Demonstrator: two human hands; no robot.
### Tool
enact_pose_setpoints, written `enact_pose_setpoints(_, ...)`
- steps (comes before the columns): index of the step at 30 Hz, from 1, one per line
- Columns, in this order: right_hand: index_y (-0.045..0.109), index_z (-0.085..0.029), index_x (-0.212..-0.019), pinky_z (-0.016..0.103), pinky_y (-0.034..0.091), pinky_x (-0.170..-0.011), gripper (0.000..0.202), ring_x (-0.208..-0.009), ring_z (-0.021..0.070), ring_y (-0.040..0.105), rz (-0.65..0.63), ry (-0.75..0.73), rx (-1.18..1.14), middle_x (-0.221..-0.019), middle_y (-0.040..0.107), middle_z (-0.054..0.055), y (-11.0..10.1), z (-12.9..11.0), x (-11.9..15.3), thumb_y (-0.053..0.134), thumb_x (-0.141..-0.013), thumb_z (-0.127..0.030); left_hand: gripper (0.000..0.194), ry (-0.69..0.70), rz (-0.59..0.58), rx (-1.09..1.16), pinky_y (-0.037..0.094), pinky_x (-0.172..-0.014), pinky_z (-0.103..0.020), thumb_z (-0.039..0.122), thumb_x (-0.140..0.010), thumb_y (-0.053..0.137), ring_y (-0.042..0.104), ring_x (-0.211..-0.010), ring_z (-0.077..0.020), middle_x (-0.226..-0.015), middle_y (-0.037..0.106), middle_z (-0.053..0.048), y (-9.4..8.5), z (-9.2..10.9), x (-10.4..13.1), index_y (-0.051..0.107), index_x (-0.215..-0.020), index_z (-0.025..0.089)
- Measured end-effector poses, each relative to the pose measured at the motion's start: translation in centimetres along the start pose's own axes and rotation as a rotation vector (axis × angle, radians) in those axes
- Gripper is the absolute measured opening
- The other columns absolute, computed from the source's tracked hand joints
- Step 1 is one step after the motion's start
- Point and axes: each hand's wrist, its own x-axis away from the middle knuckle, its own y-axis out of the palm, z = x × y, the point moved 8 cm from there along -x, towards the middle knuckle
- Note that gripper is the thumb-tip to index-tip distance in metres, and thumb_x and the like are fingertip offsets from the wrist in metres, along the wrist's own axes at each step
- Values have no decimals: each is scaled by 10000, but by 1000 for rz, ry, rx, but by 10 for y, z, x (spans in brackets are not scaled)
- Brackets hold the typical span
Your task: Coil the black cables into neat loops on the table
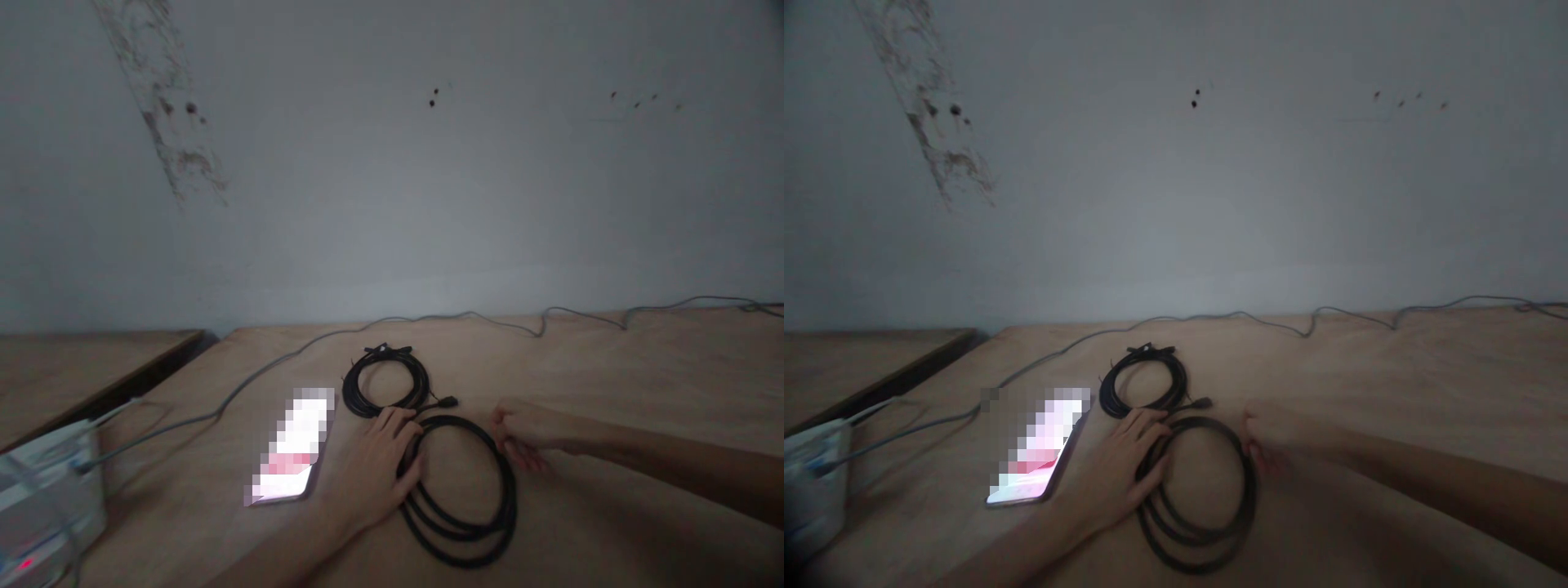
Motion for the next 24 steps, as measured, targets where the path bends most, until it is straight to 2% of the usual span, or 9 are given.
enact_pose_setpoints(3, 682, -159, -758, 249, 474, -492, 340, -444, 167, 607, 34, -40, 53, -508, 648, 35, -7, -3, 4, 474, -951, -346, 235, -6, -9, 2, 449, -1090, -527, 243, -948, 567, 514, -1277, -304, -1338, 589, -114, -1, 1, 0, 610, -1177, 213)
enact_pose_setpoints(5, 683, -155, -802, 256, 459, -547, 337, -536, 179, 637, 94, -78, 98, -604, 684, 57, -18, -6, 9, 465, -975, -345, 227, -10, -13, 7, 453, -1085, -524, 243, -948, 568, 513, -1277, -303, -1328, 592, -113, -1, 2, -1, 611, -1169, 215)
enact_pose_setpoints(7, 682, -157, -855, 268, 431, -605, 306, -657, 200, 661, 187, -155, 239, -735, 715, 88, -31, -11, 16, 456, -991, -312, 224, -7, -4, 13, 454, -1084, -521, 248, -950, 565, 511, -1278, -302, -1320, 594, -113, -1, 1, -1, 611, -1167, 216)
enact_pose_setpoints(9, 675, -162, -904, 283, 399, -630, 283, -710, 213, 661, 261, -286, 481, -803, 721, 100, -40, -21, 25, 423, -999, -253, 224, -3, 4, 12, 451, -1087, -522, 255, -955, 560, 511, -1278, -302, -1318, 594, -115, -1, 1, -1, 611, -1169, 215)
enact_pose_setpoints(13, 644, -151, -1061, 303, 390, -663, 220, -778, 219, 649, 271, -600, 778, -913, 710, 107, -34, -35, 42, 457, -952, -195, 226, -1, 8, 6, 454, -1083, -523, 261, -952, 561, 519, -1269, -305, -1322, 595, -118, -1, 0, 0, 614, -1167, 214)
enact_pose_setpoints(17, 640, -165, -991, 313, 380, -637, 193, -750, 209, 591, 328, -798, 927, -879, 676, 93, -21, -39, 52, 471, -994, -258, 232, -1, 3, 1, 458, -1082, -520, 260, -948, 565, 521, -1270, -307, -1330, 594, -115, -1, 1, -2, 617, -1169, 218)
enact_pose_setpoints(20, 652, -175, -970, 307, 385, -651, 236, -758, 196, 589, 377, -865, 947, -878, 682, 74, -15, -39, 51, 440, -1040, -250, 232, -3, -1, -4, 458, -1082, -524, 251, -948, 562, 521, -1274, -307, -1330, 595, -115, -2, 1, -2, 619, -1170, 217)
enact_pose_setpoints(24, 679, -179, -1015, 300, 412, -677, 238, -790, 198, 626, 349, -810, 895, -892, 708, 79, -13, -37, 44, 442, -1030, -191, 242, -6, -10, -7, 457, -1082, -527, 241, -946, 561, 521, -1273, -309, -1326, 598, -118, -1, 1, -2, 617, -1179, 213)
